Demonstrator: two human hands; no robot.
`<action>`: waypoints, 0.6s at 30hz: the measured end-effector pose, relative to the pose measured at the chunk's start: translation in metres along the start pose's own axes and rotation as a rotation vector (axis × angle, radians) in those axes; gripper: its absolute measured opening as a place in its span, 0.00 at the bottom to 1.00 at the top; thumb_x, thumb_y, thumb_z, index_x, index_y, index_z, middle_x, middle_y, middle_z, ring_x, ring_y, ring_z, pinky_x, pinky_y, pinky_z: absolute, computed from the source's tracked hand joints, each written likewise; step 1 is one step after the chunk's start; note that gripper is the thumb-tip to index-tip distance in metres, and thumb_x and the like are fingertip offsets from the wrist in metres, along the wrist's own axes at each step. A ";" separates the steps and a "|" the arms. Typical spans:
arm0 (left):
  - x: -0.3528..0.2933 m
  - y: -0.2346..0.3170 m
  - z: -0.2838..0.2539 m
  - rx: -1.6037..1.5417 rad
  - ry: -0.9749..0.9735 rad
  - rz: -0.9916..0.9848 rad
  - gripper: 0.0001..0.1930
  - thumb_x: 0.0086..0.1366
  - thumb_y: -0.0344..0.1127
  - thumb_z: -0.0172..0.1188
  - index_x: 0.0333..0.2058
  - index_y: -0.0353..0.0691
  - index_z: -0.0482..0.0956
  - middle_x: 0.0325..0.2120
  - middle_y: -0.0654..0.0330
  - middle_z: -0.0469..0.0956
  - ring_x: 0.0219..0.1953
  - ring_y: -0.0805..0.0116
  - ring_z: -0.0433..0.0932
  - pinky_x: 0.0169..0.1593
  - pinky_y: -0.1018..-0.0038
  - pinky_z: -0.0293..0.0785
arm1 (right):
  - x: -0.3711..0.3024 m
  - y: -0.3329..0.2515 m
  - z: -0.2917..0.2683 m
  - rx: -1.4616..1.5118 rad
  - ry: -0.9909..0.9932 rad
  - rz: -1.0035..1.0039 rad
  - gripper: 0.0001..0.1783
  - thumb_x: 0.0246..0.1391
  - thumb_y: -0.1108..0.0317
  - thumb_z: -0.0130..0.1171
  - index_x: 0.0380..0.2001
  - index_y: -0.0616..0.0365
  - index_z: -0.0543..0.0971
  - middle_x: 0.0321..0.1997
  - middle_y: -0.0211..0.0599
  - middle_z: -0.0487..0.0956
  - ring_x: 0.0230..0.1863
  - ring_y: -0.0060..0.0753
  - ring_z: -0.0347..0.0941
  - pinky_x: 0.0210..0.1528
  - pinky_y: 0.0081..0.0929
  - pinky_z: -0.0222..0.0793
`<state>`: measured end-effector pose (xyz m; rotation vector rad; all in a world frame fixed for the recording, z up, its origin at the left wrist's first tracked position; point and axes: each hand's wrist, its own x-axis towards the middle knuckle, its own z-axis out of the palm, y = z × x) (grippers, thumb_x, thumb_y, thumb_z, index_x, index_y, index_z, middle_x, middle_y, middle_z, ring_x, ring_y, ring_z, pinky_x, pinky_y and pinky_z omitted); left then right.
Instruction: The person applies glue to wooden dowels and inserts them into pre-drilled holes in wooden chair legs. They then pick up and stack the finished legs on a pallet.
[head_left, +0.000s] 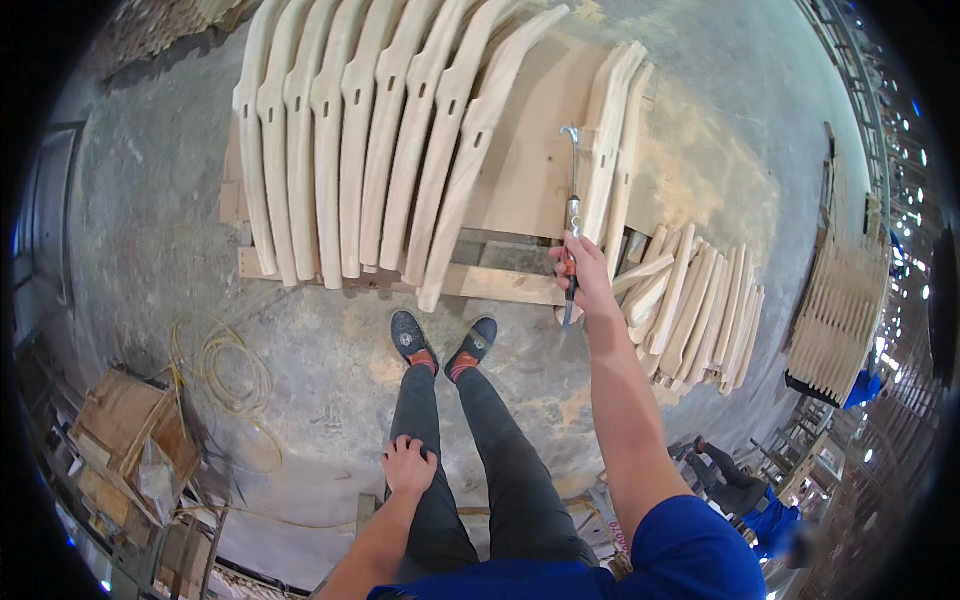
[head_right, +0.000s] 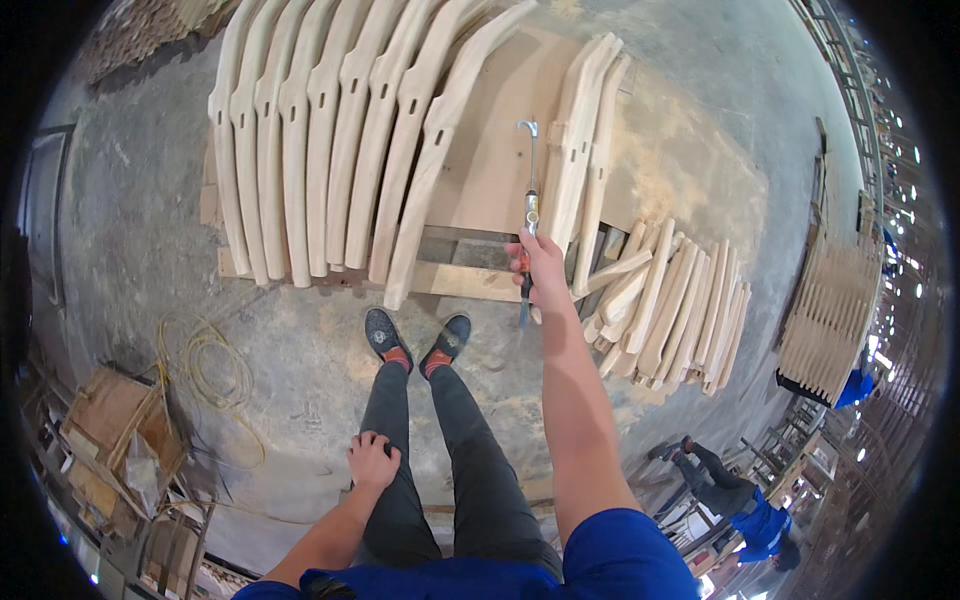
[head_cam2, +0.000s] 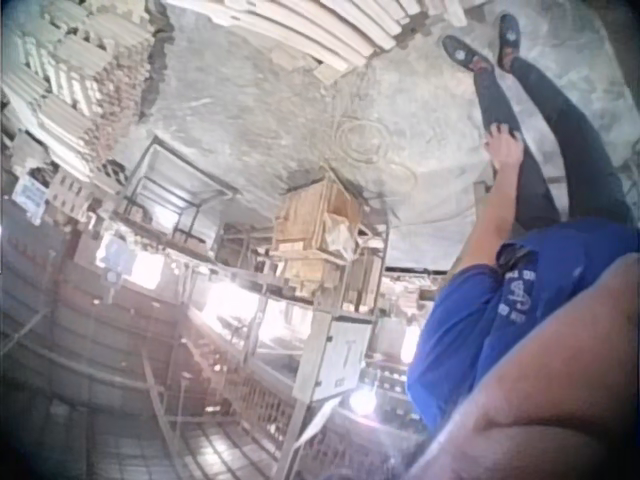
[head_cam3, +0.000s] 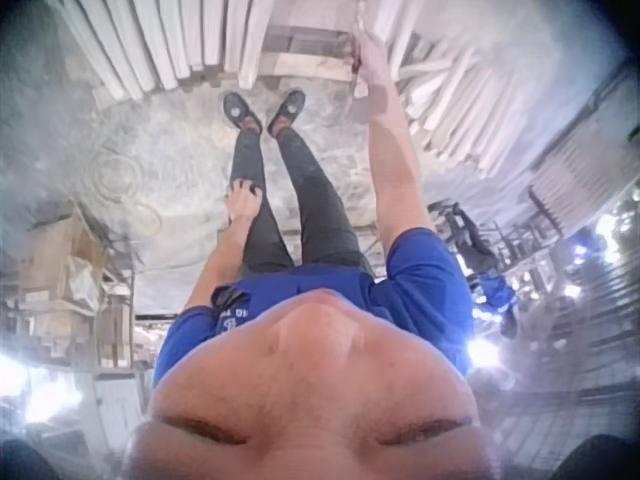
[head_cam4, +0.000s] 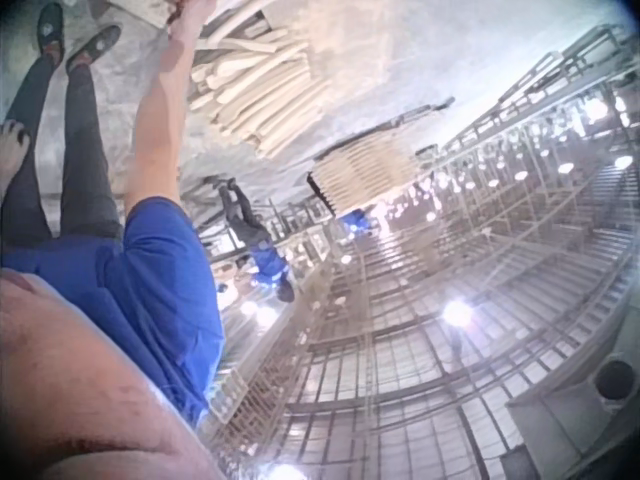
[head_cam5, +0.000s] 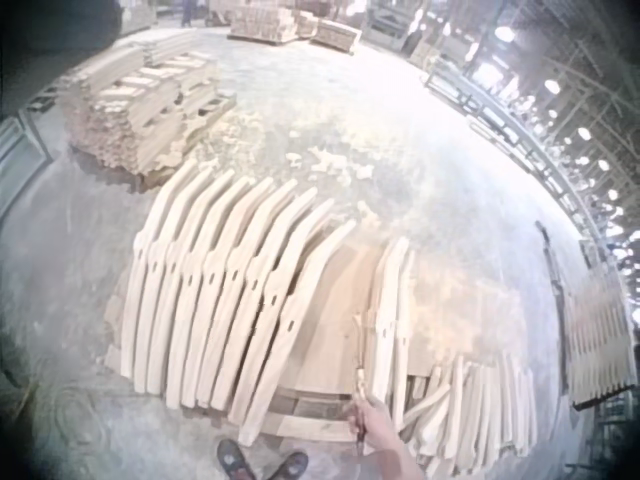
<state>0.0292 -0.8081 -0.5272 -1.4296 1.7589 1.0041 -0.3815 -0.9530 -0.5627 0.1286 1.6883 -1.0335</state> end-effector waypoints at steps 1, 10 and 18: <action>0.001 0.001 -0.002 0.014 -0.009 0.001 0.16 0.53 0.45 0.54 0.38 0.46 0.79 0.46 0.60 0.69 0.53 0.56 0.63 0.52 0.57 0.61 | 0.005 0.002 -0.008 0.021 0.041 -0.017 0.11 0.56 0.60 0.56 0.35 0.55 0.72 0.23 0.31 0.73 0.17 0.18 0.64 0.13 0.17 0.57; 0.008 0.004 -0.002 0.092 -0.012 -0.005 0.14 0.52 0.44 0.55 0.35 0.46 0.79 0.43 0.61 0.71 0.52 0.59 0.63 0.53 0.59 0.61 | 0.078 0.027 -0.027 -0.140 0.333 -0.059 0.10 0.52 0.66 0.57 0.30 0.61 0.70 0.16 0.34 0.71 0.13 0.26 0.67 0.09 0.26 0.59; 0.010 0.000 0.003 0.080 -0.081 0.002 0.16 0.52 0.45 0.53 0.37 0.45 0.78 0.44 0.59 0.70 0.53 0.57 0.62 0.53 0.56 0.60 | 0.127 0.023 -0.016 -0.382 0.484 -0.094 0.11 0.50 0.68 0.58 0.29 0.65 0.70 0.12 0.38 0.70 0.08 0.28 0.63 0.08 0.28 0.57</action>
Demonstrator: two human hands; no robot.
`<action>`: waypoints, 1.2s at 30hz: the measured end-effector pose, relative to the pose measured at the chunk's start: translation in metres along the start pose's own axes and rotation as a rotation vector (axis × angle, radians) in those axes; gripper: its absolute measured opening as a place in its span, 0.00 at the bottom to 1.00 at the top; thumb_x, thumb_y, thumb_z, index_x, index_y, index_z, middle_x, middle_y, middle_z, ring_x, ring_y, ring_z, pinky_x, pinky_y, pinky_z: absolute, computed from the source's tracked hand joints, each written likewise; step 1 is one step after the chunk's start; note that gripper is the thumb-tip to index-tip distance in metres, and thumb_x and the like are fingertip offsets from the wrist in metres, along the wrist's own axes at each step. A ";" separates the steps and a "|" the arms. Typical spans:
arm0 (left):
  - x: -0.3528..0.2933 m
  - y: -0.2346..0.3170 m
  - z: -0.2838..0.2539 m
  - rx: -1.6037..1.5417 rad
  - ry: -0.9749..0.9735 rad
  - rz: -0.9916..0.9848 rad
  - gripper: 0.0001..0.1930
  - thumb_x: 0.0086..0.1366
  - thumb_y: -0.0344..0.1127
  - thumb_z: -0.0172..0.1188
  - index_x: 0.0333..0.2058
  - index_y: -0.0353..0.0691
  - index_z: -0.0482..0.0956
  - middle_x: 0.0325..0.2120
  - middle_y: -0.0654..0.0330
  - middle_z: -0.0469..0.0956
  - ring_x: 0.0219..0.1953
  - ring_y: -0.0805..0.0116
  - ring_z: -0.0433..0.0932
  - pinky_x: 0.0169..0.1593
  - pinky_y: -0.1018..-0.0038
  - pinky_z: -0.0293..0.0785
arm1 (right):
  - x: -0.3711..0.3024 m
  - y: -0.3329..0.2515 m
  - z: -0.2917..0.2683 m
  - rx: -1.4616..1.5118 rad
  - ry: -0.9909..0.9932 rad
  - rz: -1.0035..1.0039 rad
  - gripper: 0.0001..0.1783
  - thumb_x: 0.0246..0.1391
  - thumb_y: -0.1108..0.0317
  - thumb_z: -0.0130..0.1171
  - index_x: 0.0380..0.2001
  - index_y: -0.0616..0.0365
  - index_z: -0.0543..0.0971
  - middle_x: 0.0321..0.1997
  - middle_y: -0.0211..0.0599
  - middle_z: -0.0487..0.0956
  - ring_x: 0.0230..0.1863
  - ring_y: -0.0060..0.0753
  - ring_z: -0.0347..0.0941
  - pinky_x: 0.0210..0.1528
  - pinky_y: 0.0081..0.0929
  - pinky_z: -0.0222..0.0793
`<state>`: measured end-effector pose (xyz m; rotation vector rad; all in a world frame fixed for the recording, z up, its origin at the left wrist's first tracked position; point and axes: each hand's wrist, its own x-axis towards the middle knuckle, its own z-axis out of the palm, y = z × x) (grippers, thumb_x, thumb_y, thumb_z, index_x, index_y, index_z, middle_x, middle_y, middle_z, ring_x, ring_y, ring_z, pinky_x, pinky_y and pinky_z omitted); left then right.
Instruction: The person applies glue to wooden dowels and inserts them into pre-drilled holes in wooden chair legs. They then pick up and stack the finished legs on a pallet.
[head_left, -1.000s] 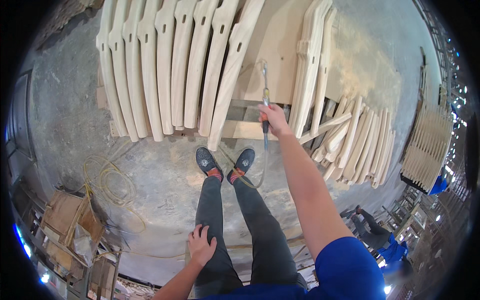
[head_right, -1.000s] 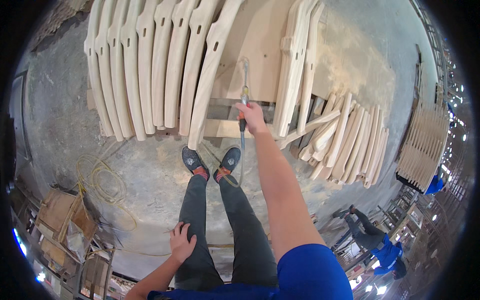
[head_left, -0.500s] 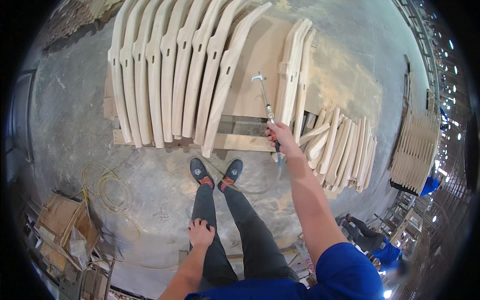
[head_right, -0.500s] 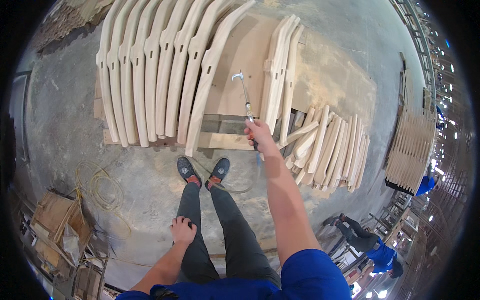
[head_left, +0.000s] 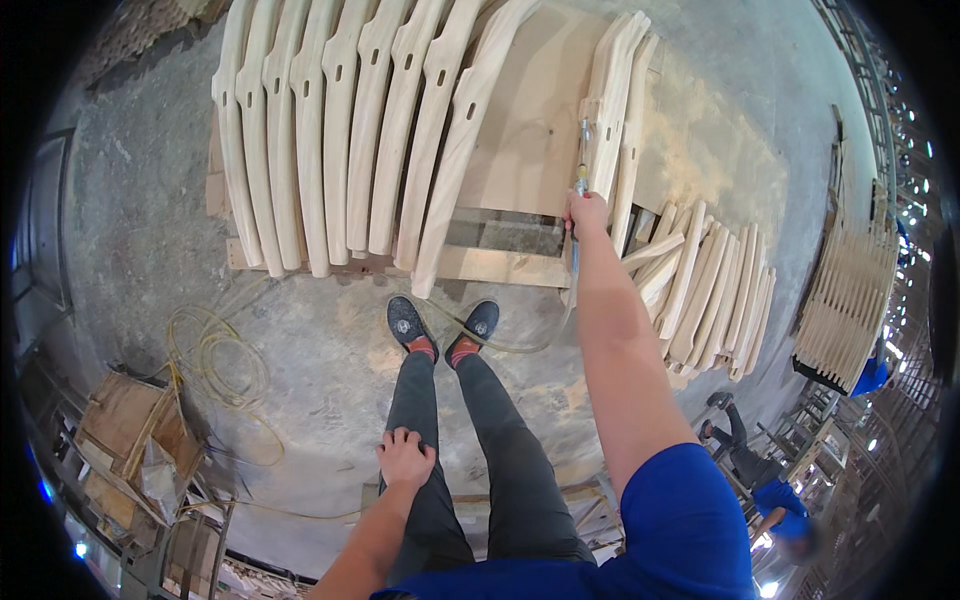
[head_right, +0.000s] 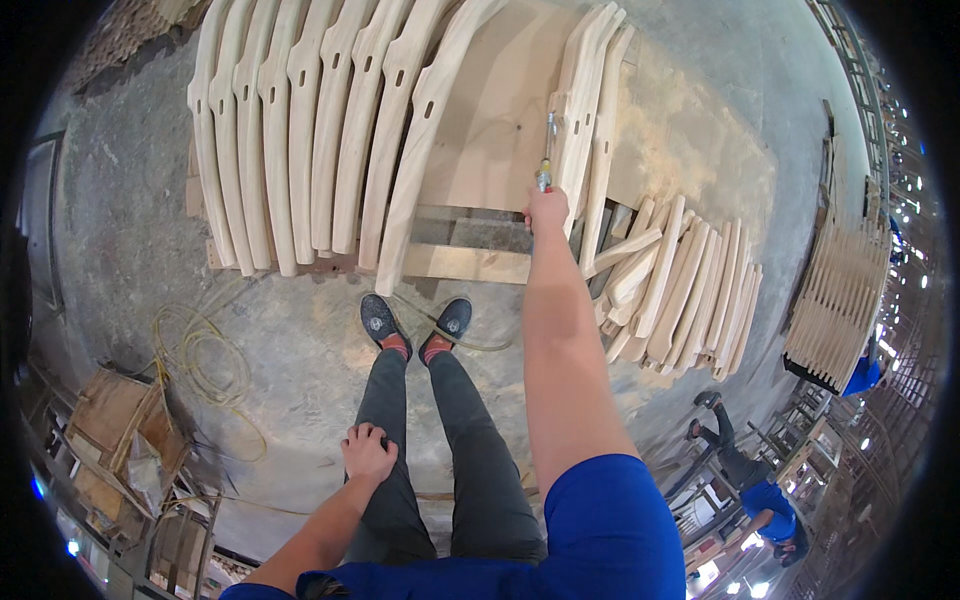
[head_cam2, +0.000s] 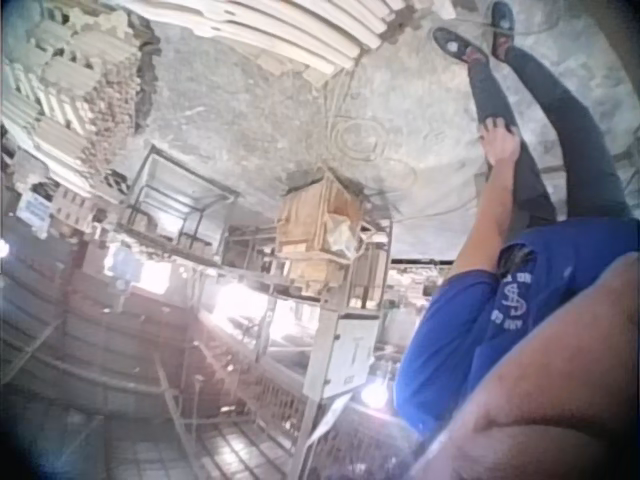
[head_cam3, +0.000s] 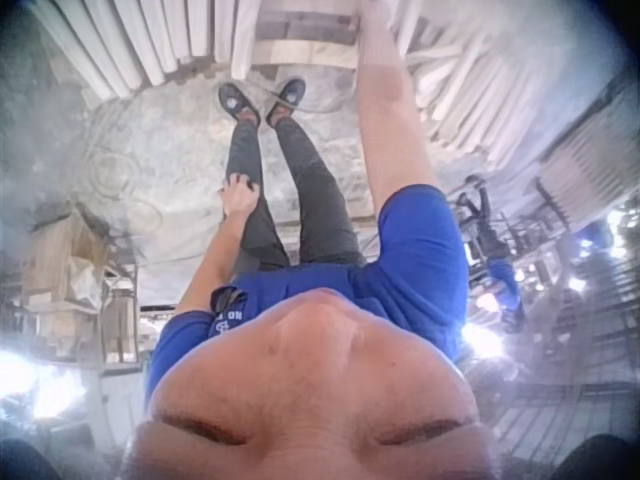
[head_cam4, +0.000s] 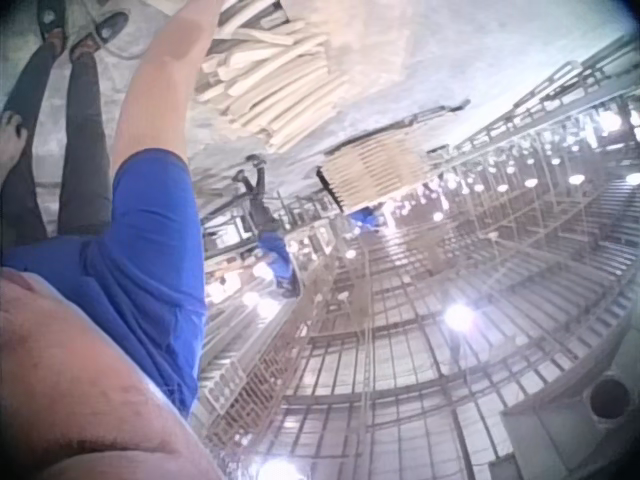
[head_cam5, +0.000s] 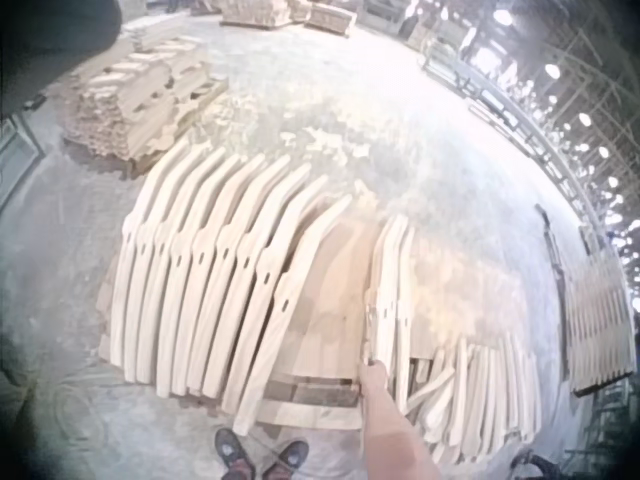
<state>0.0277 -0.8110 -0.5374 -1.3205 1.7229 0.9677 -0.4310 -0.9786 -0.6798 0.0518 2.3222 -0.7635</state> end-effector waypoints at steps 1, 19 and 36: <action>0.001 0.001 0.000 0.000 -0.002 0.004 0.16 0.52 0.45 0.53 0.37 0.45 0.78 0.44 0.60 0.70 0.53 0.57 0.62 0.53 0.56 0.60 | 0.003 0.000 0.001 -0.004 0.020 0.001 0.11 0.50 0.68 0.58 0.29 0.65 0.70 0.12 0.38 0.70 0.08 0.29 0.64 0.08 0.28 0.57; 0.006 0.005 -0.008 -0.013 0.018 -0.001 0.14 0.52 0.44 0.54 0.36 0.46 0.78 0.45 0.62 0.69 0.52 0.59 0.63 0.52 0.57 0.61 | -0.010 0.005 0.012 0.115 0.077 0.030 0.11 0.48 0.68 0.59 0.31 0.63 0.71 0.17 0.37 0.71 0.12 0.29 0.68 0.08 0.27 0.59; 0.011 0.002 -0.013 -0.050 0.042 0.019 0.13 0.51 0.43 0.54 0.34 0.47 0.79 0.44 0.63 0.70 0.53 0.58 0.64 0.52 0.57 0.62 | 0.052 -0.022 0.014 -0.026 -0.029 0.121 0.13 0.48 0.67 0.59 0.29 0.70 0.74 0.16 0.43 0.74 0.10 0.31 0.68 0.09 0.28 0.62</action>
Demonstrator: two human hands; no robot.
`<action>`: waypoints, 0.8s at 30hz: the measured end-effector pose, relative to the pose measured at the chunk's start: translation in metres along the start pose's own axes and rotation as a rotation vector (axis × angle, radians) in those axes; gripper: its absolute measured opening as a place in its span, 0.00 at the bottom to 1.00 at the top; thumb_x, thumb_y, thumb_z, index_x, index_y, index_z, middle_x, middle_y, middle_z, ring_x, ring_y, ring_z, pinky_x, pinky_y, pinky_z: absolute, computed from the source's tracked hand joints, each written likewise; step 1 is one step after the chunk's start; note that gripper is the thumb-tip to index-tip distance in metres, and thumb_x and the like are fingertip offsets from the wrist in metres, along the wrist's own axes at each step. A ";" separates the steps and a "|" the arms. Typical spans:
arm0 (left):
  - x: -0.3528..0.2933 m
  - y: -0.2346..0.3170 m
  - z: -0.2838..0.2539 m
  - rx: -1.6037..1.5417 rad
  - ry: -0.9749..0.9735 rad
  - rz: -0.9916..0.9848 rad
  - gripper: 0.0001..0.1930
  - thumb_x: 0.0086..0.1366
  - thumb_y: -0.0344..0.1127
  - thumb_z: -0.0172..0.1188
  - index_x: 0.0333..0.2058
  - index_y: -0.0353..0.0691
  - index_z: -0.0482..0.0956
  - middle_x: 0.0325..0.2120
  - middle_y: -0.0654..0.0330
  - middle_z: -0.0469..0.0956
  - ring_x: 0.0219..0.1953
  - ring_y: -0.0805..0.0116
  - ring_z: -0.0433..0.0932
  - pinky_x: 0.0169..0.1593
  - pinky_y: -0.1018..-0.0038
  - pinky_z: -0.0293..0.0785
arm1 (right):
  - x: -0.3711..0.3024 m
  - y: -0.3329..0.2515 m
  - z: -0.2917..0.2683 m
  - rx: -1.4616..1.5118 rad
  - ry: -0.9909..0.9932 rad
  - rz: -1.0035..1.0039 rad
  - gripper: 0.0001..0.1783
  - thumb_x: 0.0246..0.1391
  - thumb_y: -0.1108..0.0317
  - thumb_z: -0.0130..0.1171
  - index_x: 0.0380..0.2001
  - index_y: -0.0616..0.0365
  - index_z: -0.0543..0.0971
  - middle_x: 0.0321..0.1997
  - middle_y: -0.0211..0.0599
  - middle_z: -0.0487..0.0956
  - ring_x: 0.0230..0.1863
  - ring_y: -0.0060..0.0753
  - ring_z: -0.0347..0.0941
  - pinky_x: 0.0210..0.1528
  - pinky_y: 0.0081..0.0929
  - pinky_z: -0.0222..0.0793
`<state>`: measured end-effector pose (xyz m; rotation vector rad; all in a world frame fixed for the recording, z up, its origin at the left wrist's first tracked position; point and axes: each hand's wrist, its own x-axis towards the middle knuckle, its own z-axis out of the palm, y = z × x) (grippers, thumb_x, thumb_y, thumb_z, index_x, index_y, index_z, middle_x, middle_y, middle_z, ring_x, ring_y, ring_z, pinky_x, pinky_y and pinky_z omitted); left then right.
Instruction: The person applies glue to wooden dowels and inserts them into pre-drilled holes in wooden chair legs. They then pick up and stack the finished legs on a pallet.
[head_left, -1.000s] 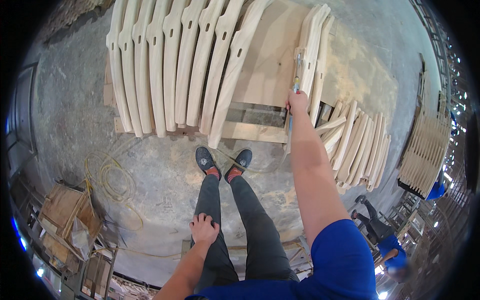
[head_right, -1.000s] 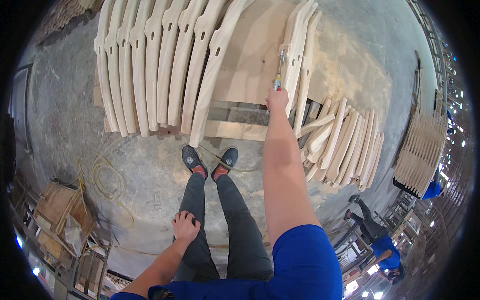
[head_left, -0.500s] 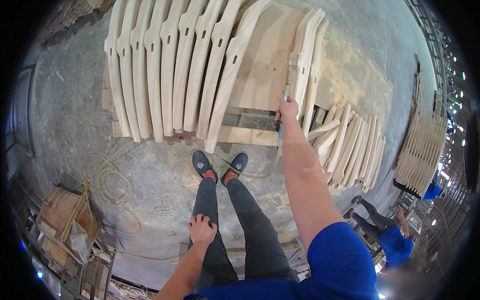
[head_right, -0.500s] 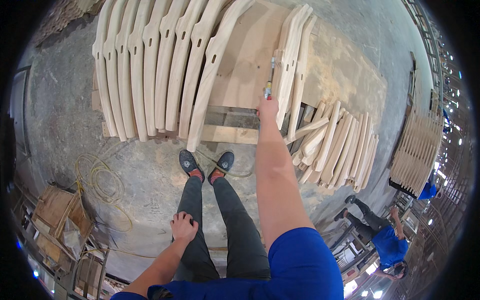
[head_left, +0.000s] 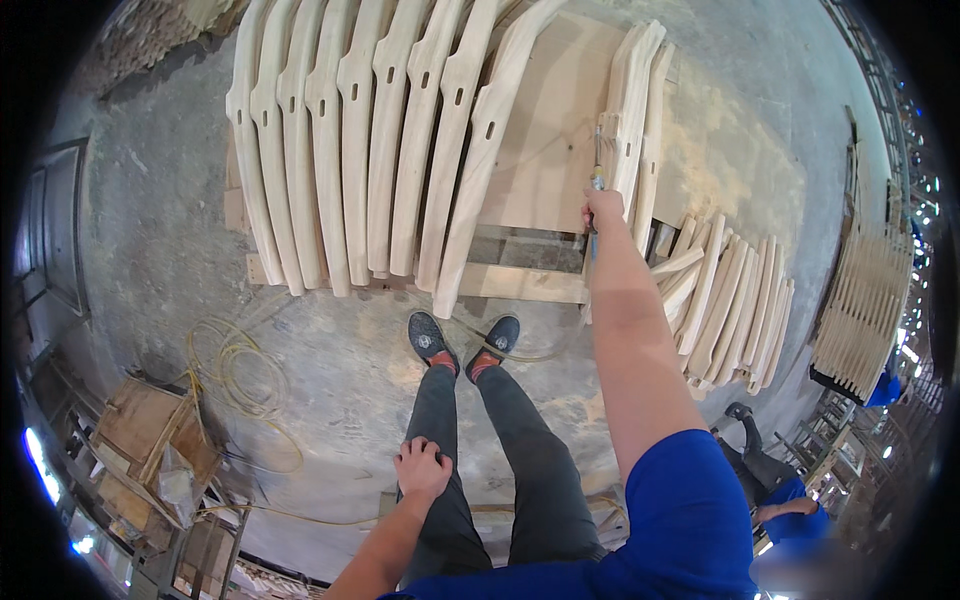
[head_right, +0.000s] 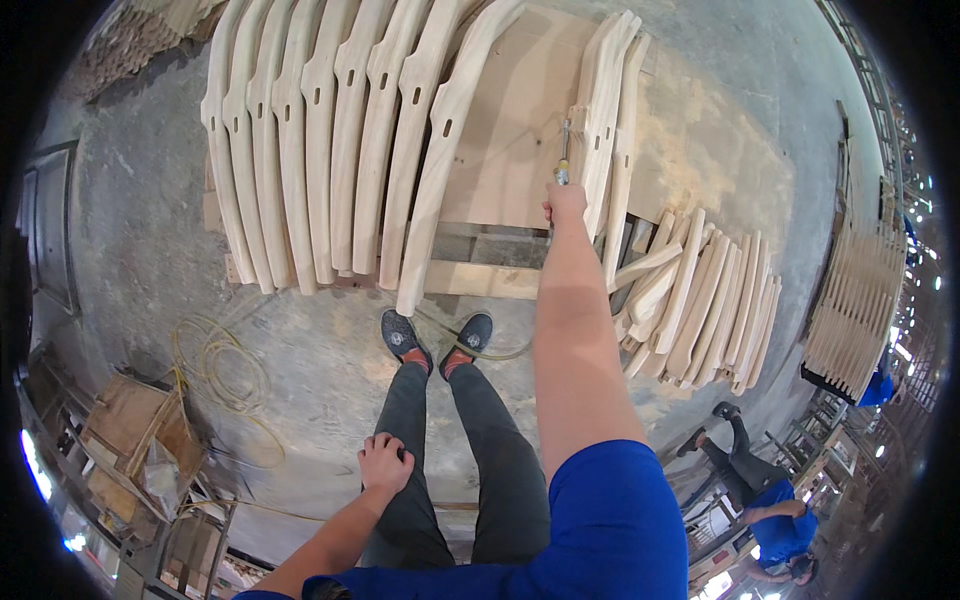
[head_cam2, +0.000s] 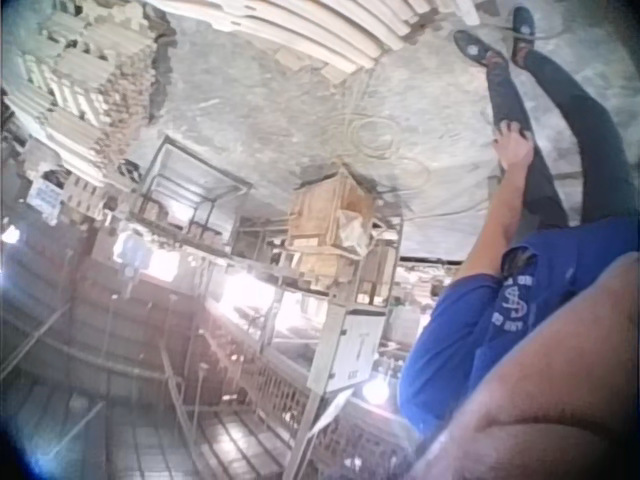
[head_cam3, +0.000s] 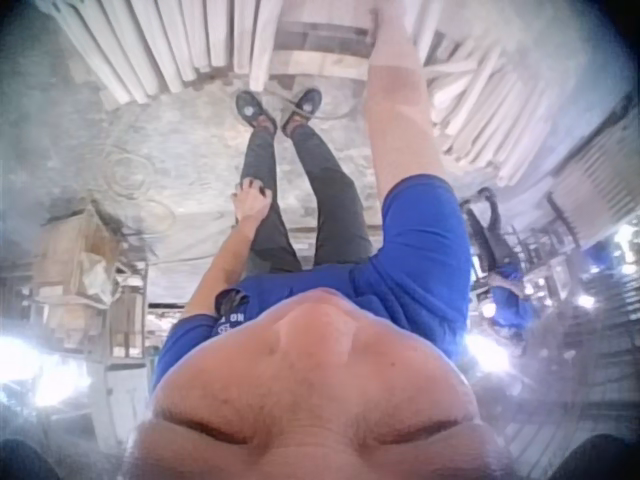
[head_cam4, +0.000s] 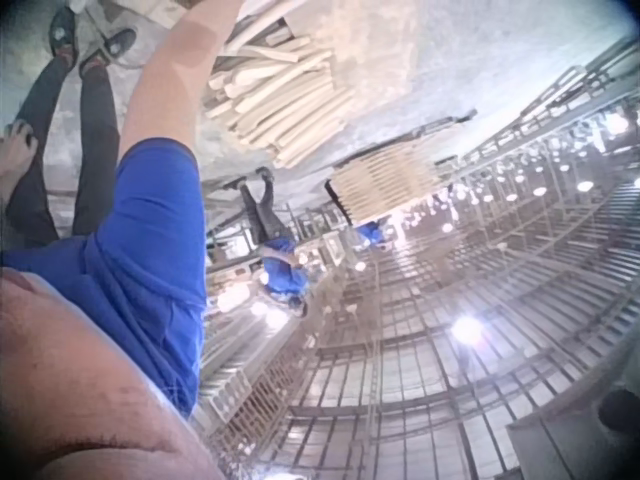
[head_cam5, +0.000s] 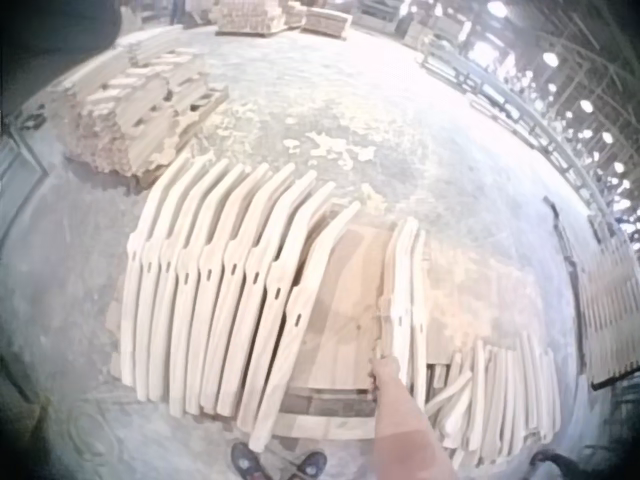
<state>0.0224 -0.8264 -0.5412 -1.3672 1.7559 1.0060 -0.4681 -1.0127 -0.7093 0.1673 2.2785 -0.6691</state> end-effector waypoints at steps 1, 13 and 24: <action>-0.001 0.001 0.000 0.000 0.003 0.000 0.13 0.51 0.43 0.54 0.34 0.47 0.79 0.44 0.63 0.70 0.52 0.59 0.64 0.52 0.57 0.61 | 0.001 -0.001 0.000 0.007 0.010 0.002 0.12 0.48 0.67 0.59 0.27 0.69 0.73 0.15 0.43 0.73 0.10 0.32 0.67 0.09 0.29 0.60; 0.003 0.002 -0.010 0.042 0.010 0.025 0.12 0.51 0.43 0.55 0.33 0.47 0.79 0.44 0.63 0.70 0.52 0.59 0.63 0.52 0.58 0.61 | 0.000 0.005 -0.002 0.084 -0.027 0.034 0.12 0.50 0.67 0.59 0.26 0.68 0.72 0.14 0.43 0.71 0.09 0.32 0.64 0.09 0.30 0.58; 0.001 0.008 -0.009 0.079 -0.012 0.018 0.11 0.51 0.42 0.57 0.32 0.47 0.78 0.43 0.64 0.70 0.51 0.58 0.64 0.51 0.59 0.63 | -0.061 0.040 -0.013 0.327 -0.166 -0.013 0.10 0.52 0.66 0.58 0.31 0.60 0.71 0.17 0.32 0.70 0.13 0.23 0.65 0.10 0.23 0.57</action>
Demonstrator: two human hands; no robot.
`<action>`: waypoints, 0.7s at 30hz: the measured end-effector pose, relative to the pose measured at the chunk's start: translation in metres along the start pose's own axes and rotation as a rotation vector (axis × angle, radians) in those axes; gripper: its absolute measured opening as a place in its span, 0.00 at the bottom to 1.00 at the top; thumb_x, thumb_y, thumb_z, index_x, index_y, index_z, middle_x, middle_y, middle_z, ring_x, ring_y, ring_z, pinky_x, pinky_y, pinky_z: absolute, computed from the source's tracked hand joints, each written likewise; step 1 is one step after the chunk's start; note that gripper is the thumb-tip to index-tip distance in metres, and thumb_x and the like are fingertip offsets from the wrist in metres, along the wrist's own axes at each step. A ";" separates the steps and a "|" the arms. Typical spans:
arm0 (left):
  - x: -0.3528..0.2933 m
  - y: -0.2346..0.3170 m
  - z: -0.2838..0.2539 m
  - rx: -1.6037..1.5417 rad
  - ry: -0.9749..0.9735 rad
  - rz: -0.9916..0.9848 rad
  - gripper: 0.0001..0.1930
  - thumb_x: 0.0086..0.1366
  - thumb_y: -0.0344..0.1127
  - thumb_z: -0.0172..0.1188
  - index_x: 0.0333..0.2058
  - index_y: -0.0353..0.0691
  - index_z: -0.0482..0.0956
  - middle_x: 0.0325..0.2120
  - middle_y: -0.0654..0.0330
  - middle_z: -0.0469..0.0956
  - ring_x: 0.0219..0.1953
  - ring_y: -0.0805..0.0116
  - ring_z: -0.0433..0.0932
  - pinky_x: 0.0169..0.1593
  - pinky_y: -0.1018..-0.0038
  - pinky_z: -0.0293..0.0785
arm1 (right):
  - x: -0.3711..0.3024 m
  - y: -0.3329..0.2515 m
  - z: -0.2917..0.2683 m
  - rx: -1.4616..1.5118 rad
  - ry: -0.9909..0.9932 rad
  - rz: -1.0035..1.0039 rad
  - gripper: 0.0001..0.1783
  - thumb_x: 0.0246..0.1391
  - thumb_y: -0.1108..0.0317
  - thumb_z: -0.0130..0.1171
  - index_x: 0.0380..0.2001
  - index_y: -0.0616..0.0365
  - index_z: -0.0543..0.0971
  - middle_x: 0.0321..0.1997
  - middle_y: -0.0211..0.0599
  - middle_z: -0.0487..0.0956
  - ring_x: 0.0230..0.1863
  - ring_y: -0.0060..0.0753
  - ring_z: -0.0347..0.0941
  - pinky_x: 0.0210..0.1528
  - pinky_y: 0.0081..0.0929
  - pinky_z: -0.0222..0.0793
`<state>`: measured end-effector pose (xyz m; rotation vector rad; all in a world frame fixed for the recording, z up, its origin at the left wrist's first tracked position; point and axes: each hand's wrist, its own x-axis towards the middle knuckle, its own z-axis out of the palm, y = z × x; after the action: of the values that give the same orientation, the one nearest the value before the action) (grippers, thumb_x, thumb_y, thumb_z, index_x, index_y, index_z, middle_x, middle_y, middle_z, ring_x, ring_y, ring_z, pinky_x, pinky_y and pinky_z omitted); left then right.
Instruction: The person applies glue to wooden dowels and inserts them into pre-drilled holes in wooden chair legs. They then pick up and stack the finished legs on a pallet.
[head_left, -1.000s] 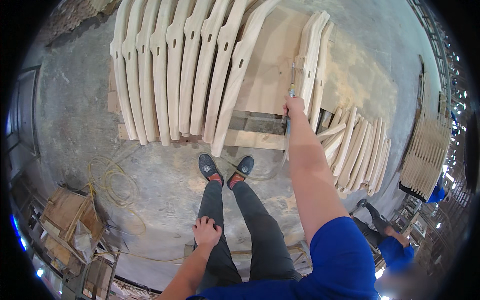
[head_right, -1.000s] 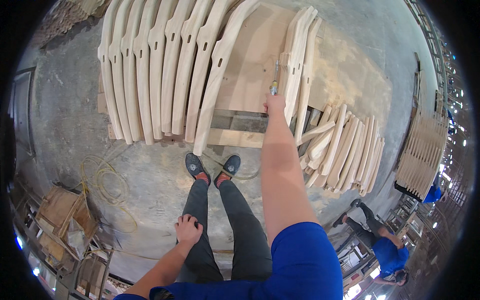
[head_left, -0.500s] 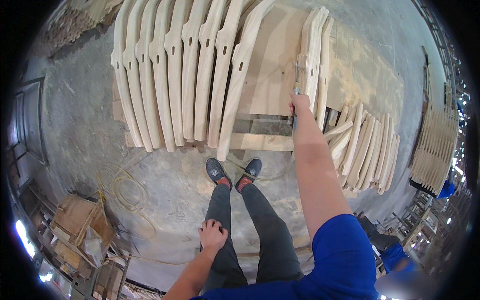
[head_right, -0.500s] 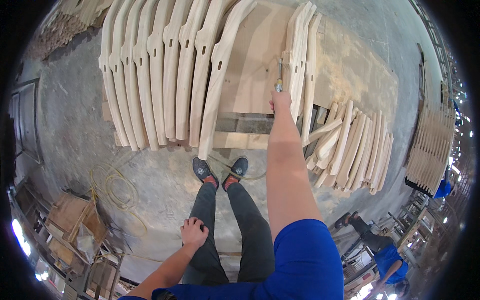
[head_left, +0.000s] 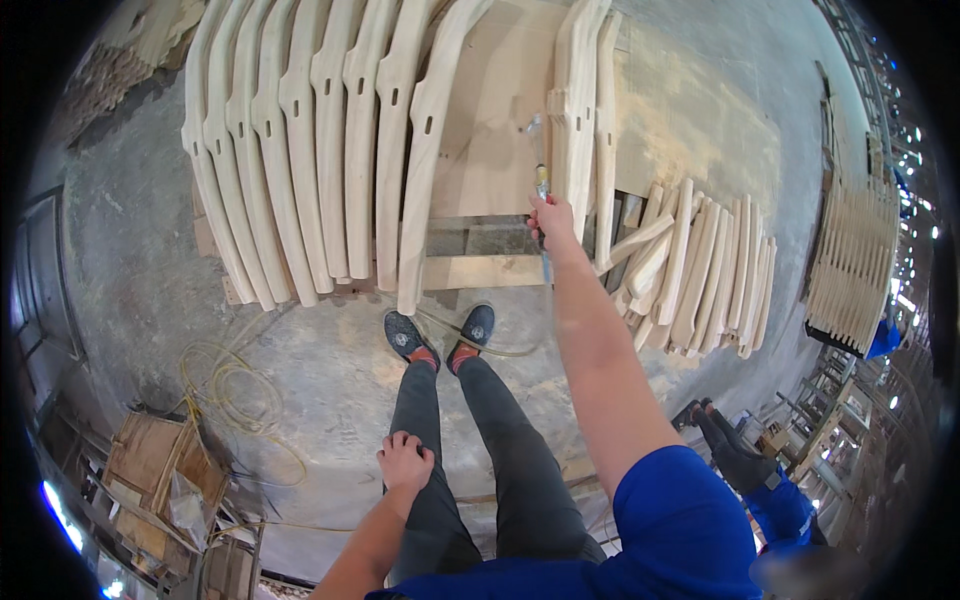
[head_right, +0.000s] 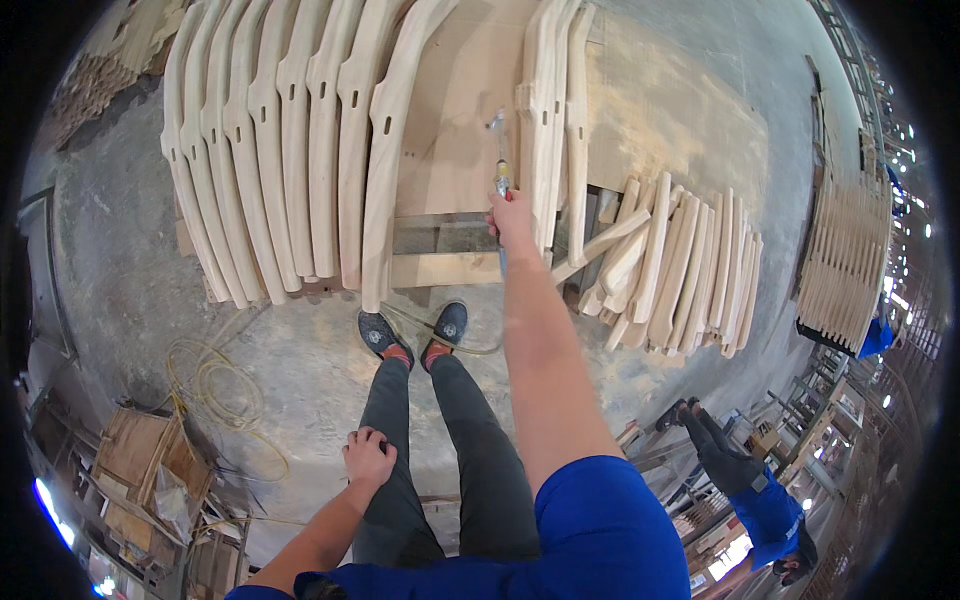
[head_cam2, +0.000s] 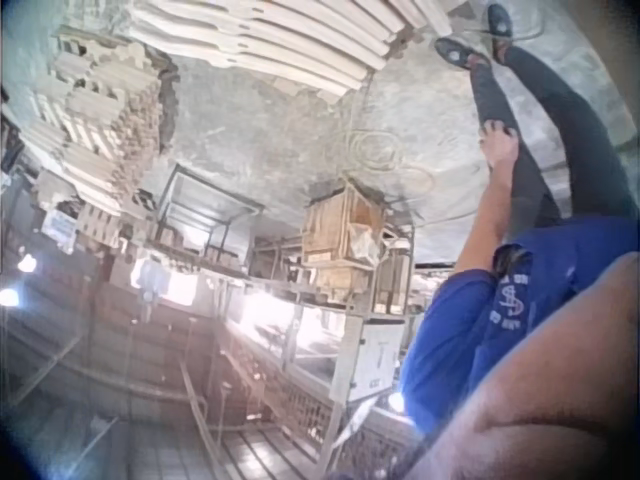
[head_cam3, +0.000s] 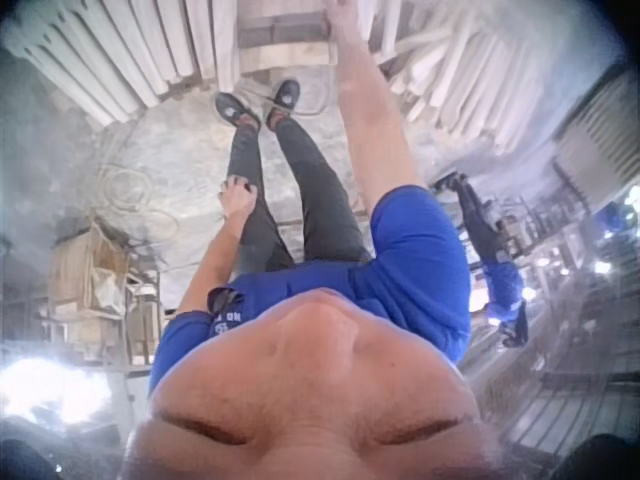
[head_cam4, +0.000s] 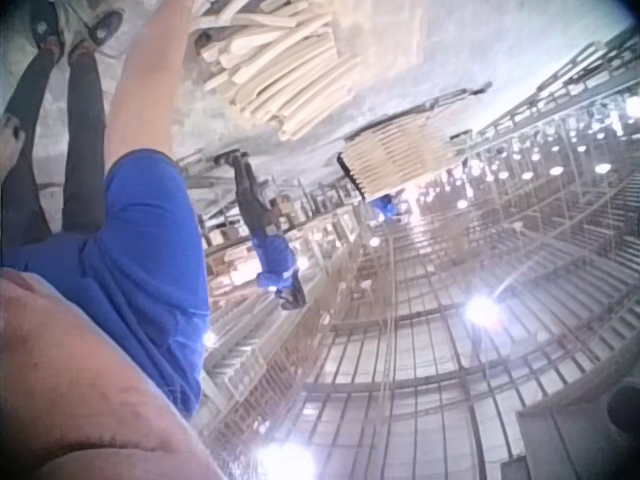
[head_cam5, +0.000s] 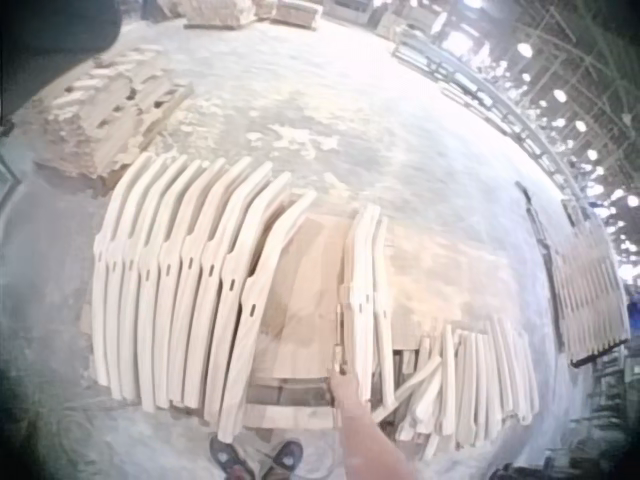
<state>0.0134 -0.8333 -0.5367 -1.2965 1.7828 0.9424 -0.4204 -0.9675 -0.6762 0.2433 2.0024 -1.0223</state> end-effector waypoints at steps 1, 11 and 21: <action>0.000 0.000 -0.002 0.014 0.004 0.002 0.12 0.51 0.43 0.56 0.33 0.47 0.78 0.44 0.62 0.70 0.51 0.58 0.64 0.51 0.58 0.63 | -0.007 0.000 -0.007 -0.029 -0.031 -0.001 0.10 0.52 0.65 0.58 0.31 0.59 0.71 0.17 0.31 0.70 0.14 0.23 0.65 0.10 0.22 0.57; 0.040 0.055 -0.015 -0.184 -0.012 -0.004 0.24 0.53 0.49 0.58 0.45 0.43 0.73 0.44 0.55 0.72 0.50 0.53 0.67 0.52 0.59 0.64 | -0.050 -0.001 -0.081 -0.040 -0.174 0.066 0.15 0.53 0.60 0.58 0.39 0.55 0.71 0.25 0.30 0.71 0.19 0.23 0.68 0.15 0.21 0.59; 0.185 0.248 0.006 -0.818 0.030 0.235 0.42 0.48 0.52 0.68 0.58 0.36 0.62 0.54 0.43 0.67 0.58 0.50 0.65 0.58 0.63 0.62 | 0.013 0.007 -0.192 0.359 -0.110 0.150 0.12 0.54 0.61 0.58 0.35 0.55 0.70 0.25 0.31 0.72 0.20 0.24 0.69 0.13 0.19 0.59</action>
<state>-0.2675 -0.8525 -0.6656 -1.5838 1.6406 1.9217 -0.5405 -0.8238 -0.6326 0.5097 1.6665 -1.2645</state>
